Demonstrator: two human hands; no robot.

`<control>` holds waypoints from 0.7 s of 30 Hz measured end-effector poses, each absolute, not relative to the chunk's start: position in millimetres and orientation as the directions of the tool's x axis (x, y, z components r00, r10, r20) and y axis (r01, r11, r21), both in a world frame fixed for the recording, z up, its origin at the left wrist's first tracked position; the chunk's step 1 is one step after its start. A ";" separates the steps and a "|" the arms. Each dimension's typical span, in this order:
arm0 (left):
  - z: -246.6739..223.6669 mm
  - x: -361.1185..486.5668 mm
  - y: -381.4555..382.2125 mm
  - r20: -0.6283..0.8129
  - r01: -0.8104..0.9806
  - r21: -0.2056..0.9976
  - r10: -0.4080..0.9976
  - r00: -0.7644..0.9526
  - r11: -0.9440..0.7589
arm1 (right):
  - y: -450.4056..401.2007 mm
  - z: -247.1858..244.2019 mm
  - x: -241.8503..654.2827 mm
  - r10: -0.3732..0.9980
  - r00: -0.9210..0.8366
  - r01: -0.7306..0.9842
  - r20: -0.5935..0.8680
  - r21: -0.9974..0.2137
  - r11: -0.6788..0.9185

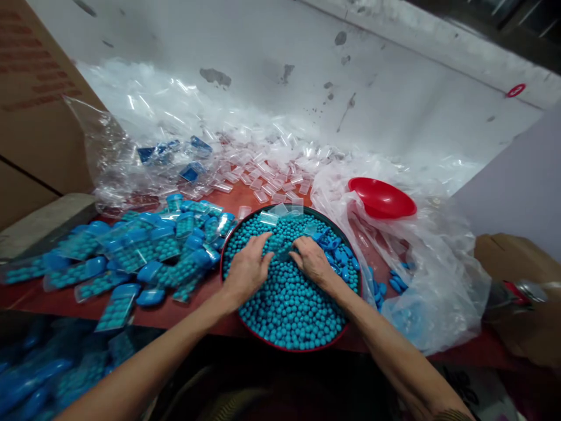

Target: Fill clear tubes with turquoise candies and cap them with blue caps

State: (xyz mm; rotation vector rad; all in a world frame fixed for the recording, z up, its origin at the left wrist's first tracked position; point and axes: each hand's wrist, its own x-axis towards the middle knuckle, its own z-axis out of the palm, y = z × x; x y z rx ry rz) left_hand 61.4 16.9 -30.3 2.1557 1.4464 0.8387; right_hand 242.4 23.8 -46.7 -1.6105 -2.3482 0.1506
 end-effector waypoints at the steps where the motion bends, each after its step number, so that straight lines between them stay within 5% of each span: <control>1: -34.8 72.5 17.5 0.209 0.659 0.654 0.926 0.314 -0.371 | 20.5 -46.0 242.1 0.925 -0.327 0.871 0.192 -0.317 0.374; 5: -49.4 92.0 27.4 0.070 0.532 0.778 0.888 0.454 -0.333 | 5.4 -44.0 240.0 0.964 -0.170 0.695 0.206 -0.668 0.266; 8: -51.1 89.1 30.6 -0.040 0.418 0.881 0.846 0.531 -0.221 | -5.5 -40.2 244.4 0.964 -0.214 0.612 0.157 -0.748 0.257; 13: -44.4 84.8 24.4 -0.228 0.269 0.961 0.746 0.626 0.068 | -3.2 -28.2 270.0 0.892 -0.453 0.757 -0.002 -0.529 0.383; 18: -44.0 83.7 24.3 -0.374 0.210 0.927 0.727 0.575 0.311 | 35.6 -24.5 295.9 0.966 -0.244 0.967 0.079 -0.052 0.249; 21: -44.2 80.4 24.5 -0.378 0.145 0.920 0.729 0.571 0.364 | 51.6 -28.8 300.7 0.977 -0.198 0.978 0.076 0.087 0.191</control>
